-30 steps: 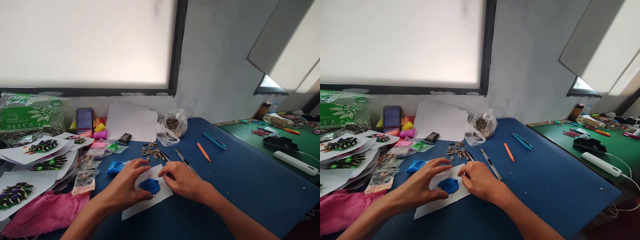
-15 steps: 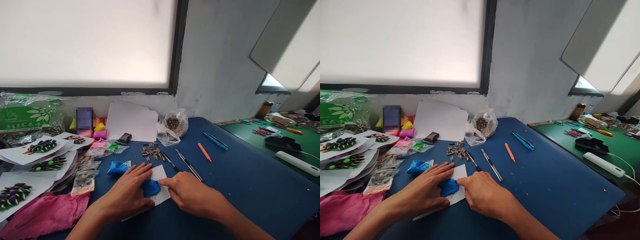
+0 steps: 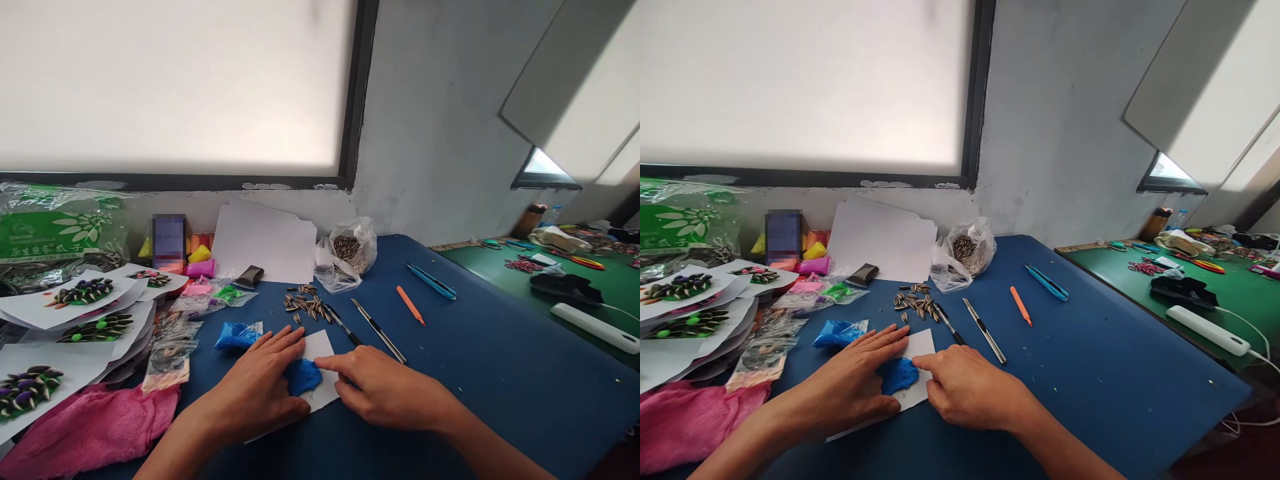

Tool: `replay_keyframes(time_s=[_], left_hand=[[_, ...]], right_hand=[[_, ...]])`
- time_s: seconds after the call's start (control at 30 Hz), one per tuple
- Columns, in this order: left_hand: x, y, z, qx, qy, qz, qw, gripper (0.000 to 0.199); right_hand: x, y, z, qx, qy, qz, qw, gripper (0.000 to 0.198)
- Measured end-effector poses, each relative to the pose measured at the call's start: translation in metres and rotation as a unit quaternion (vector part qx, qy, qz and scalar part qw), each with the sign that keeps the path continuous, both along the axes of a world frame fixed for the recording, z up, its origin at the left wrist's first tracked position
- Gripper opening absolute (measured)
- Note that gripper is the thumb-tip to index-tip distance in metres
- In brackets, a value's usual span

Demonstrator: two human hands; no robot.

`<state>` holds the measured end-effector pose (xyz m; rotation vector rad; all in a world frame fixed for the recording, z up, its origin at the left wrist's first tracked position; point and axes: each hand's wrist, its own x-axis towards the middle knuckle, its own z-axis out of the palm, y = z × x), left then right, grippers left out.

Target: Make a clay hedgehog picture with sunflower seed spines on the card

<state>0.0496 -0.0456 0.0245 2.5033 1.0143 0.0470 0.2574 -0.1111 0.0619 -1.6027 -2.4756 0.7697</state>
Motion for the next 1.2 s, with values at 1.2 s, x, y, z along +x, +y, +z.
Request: replay_keyframes(time_s=[1.2], left_hand=[[-0.008,0.007,-0.001,-0.036,-0.039,-0.009,0.999,0.08]], right_hand=[[-0.003,0.002,-0.014,0.098,-0.123,0.016,0.987,0.056]])
